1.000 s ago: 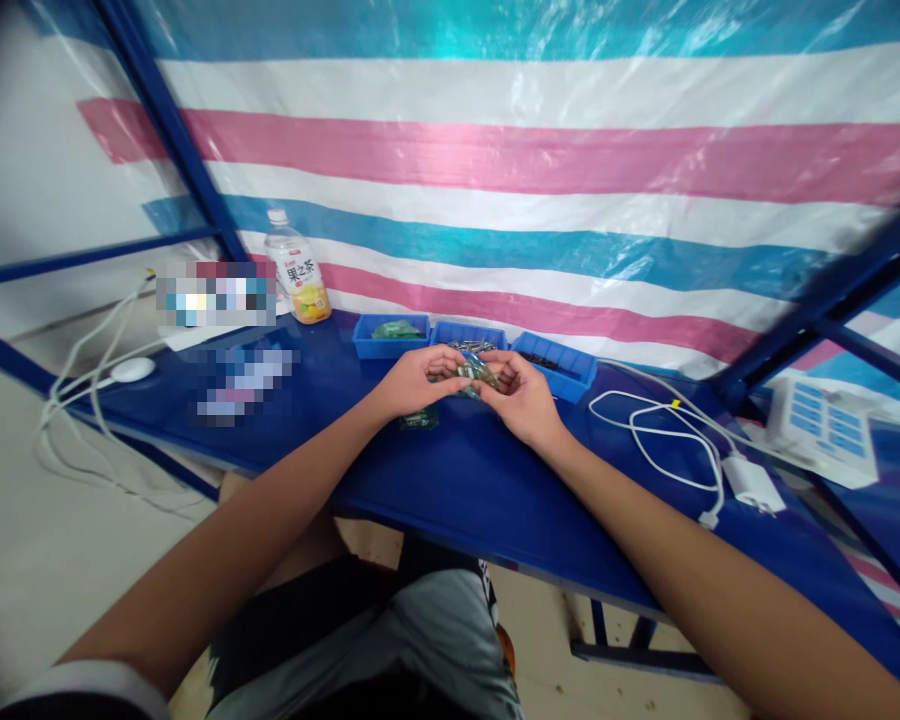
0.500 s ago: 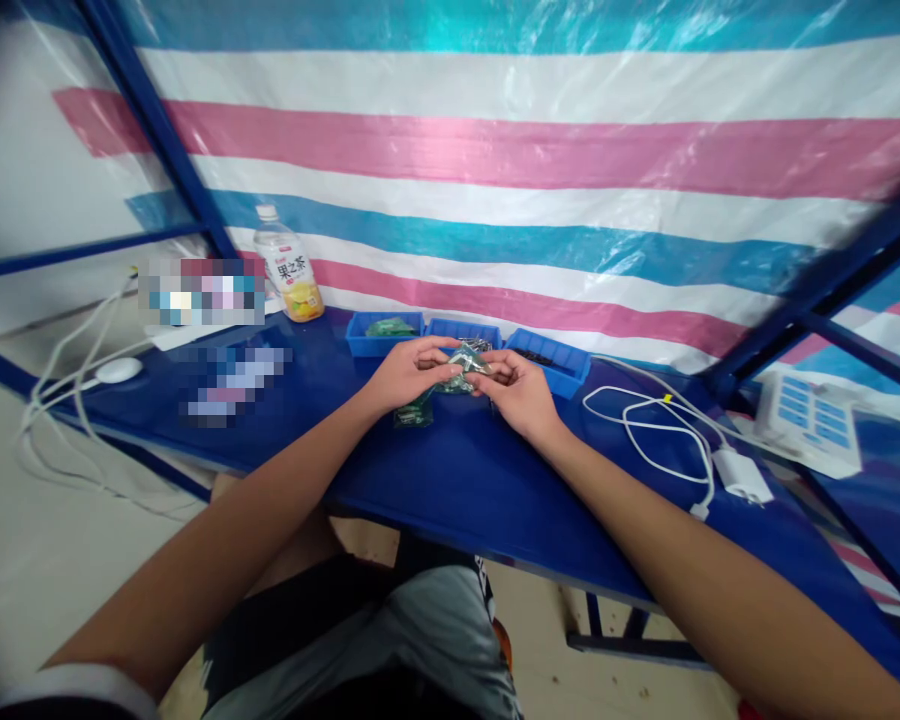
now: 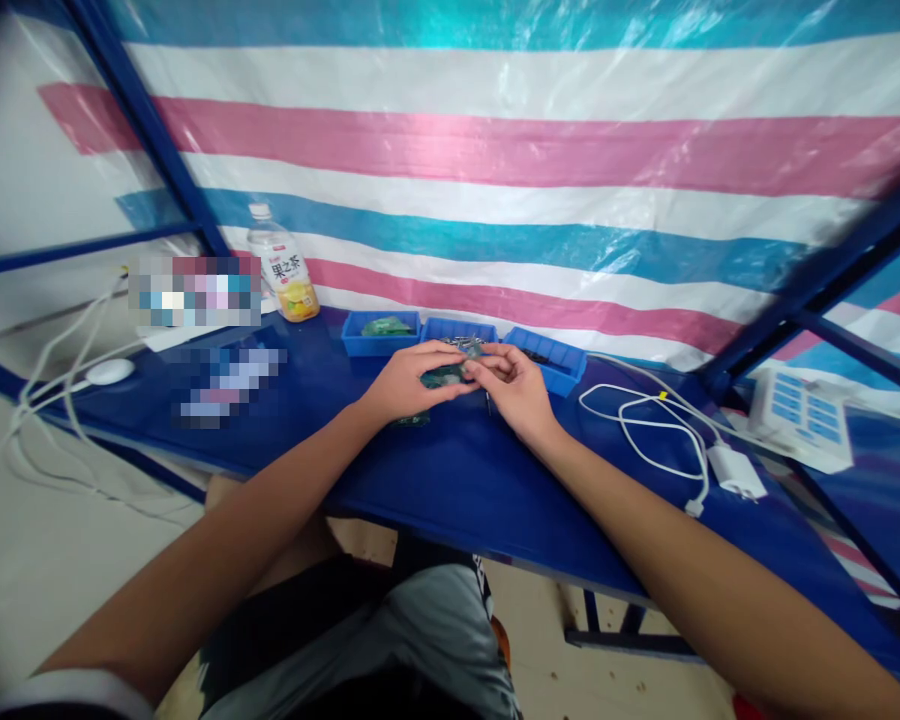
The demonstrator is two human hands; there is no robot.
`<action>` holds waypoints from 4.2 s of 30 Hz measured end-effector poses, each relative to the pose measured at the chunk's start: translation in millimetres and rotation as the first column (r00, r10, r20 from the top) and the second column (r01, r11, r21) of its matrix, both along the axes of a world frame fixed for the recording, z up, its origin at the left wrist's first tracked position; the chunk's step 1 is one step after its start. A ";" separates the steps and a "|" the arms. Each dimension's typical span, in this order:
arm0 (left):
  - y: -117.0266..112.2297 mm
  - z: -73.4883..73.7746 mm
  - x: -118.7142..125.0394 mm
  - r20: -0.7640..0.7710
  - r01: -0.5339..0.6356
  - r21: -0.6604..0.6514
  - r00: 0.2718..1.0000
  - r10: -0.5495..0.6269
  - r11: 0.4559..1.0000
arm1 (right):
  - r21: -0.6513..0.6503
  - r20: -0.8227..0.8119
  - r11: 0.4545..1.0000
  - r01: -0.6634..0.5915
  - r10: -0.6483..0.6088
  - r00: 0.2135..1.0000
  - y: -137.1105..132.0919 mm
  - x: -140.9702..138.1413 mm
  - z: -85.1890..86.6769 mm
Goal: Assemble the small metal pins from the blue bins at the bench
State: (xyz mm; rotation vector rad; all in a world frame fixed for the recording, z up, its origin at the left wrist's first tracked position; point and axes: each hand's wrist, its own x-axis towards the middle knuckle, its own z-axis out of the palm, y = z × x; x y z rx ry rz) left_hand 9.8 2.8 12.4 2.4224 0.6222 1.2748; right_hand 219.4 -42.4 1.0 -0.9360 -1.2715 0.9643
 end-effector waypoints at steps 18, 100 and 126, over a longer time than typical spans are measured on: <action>11.3 -6.4 -1.0 0.257 0.231 -0.612 0.963 -0.087 0.756 | 0.060 0.111 0.997 -0.051 0.044 0.993 0.2 1.1 -0.5; 43.2 -4.9 -47.9 -0.175 -0.754 0.095 0.630 0.757 0.650 | 0.315 0.879 0.776 -0.547 -0.021 0.477 -8.5 -4.2 1.3; 14.4 3.0 -20.0 -0.009 0.048 -0.355 0.998 -0.055 0.934 | 0.331 0.388 0.944 0.000 -0.136 0.912 4.1 5.3 -1.9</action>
